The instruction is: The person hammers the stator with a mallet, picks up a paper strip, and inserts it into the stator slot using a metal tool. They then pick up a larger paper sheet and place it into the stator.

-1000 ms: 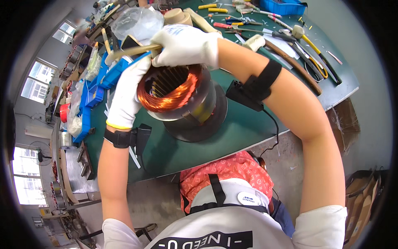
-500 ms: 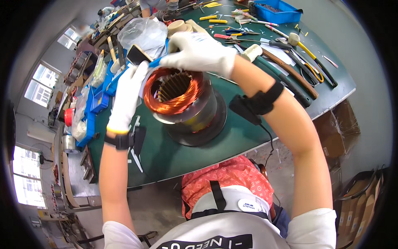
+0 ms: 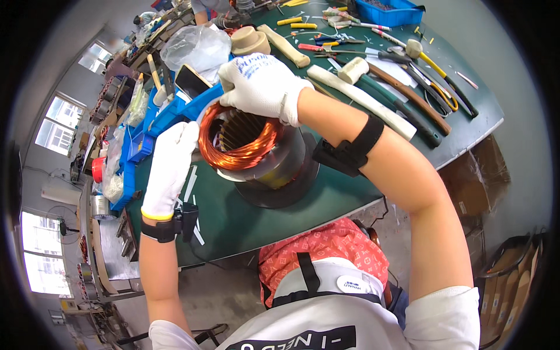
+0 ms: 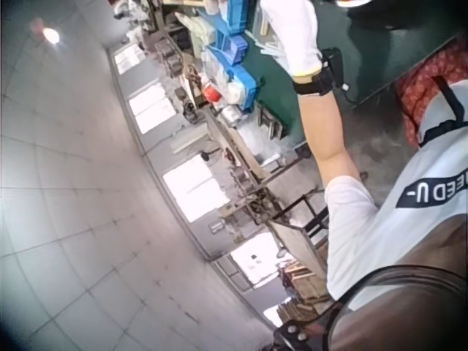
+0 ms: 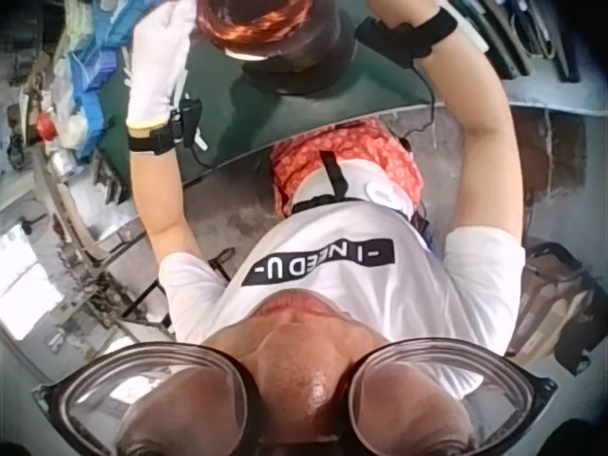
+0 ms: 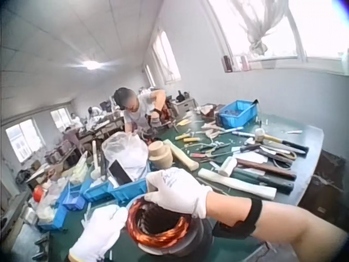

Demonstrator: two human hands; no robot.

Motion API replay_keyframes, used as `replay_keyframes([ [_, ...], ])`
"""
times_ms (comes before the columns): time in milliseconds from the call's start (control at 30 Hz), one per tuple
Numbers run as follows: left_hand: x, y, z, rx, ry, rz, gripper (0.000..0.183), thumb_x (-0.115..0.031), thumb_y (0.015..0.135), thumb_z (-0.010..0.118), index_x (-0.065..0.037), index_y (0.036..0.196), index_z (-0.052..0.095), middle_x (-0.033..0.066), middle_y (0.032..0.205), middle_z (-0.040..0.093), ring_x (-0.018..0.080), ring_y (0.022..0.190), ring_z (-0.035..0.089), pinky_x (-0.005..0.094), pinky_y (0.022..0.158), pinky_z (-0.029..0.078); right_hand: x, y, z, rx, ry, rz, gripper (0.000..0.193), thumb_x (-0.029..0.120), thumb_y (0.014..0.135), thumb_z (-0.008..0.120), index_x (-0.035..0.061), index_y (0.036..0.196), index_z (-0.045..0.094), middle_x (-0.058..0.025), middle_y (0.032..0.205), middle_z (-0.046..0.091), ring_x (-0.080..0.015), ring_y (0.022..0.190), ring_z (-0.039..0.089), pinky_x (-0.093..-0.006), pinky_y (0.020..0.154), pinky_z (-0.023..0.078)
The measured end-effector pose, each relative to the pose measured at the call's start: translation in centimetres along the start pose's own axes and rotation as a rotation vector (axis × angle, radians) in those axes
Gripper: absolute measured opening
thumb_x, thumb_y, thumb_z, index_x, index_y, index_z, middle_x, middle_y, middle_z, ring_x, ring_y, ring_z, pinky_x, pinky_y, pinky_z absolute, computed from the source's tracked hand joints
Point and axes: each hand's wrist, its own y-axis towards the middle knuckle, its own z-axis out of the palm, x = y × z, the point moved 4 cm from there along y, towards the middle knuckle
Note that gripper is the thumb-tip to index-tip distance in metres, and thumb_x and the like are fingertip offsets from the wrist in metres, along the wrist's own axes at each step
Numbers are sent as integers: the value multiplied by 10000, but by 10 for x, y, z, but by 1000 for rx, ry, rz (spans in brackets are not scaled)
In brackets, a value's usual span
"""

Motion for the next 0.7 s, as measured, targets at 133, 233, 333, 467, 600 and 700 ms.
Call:
replay_keyframes([
  [133, 2, 23, -12, 194, -65, -61, 364, -365, 998, 548, -18, 1017, 657, -6, 898, 640, 91, 842, 583, 258, 769, 465, -11, -3, 8, -69, 60, -55, 263, 315, 837, 700, 61, 880, 646, -135, 832, 696, -293, 841, 684, -374, 749, 515],
  [233, 11, 45, 18, 277, -794, 0, 481, -312, 1011, 524, 24, 1356, 510, 122, 1299, 590, 188, 1224, 553, 306, 1036, 436, -9, -4, 11, -65, 103, -40, 281, 335, 842, 694, 61, 891, 657, -150, 845, 694, -310, 841, 683, -387, 756, 517],
  [333, 8, 46, 40, 236, -783, 41, 437, -273, 1012, 533, 26, 1331, 546, 94, 1286, 598, 163, 1172, 565, 306, 1034, 437, -12, -3, 10, -141, 11, -96, 283, 340, 846, 663, 63, 904, 676, -166, 846, 693, -332, 847, 679, -411, 760, 520],
  [467, -15, 41, 41, 270, -737, 54, 433, -278, 1011, 539, 34, 1310, 563, 81, 1180, 647, 141, 1047, 613, 286, 942, 485, -3, 0, 9, -196, -183, -166, 193, 248, 862, 599, 67, 864, 667, -166, 780, 674, -342, 786, 676, -426, 710, 523],
  [600, 10, 58, 37, 196, -754, -15, 405, -244, 992, 583, 35, 1285, 582, 63, 1139, 659, 109, 1000, 612, 254, 901, 486, 6, 1, 11, -208, -227, -134, 190, 252, 884, 568, 81, 901, 649, -155, 771, 676, -345, 773, 676, -434, 697, 527],
  [700, -9, 58, 30, 177, -520, 43, 357, -239, 963, 633, 16, 1213, 625, 66, 1096, 671, 109, 980, 611, 249, 900, 475, 8, -4, 1, -86, -256, -55, 228, 269, 892, 564, 59, 942, 635, -176, 797, 680, -333, 802, 685, -420, 724, 533],
])
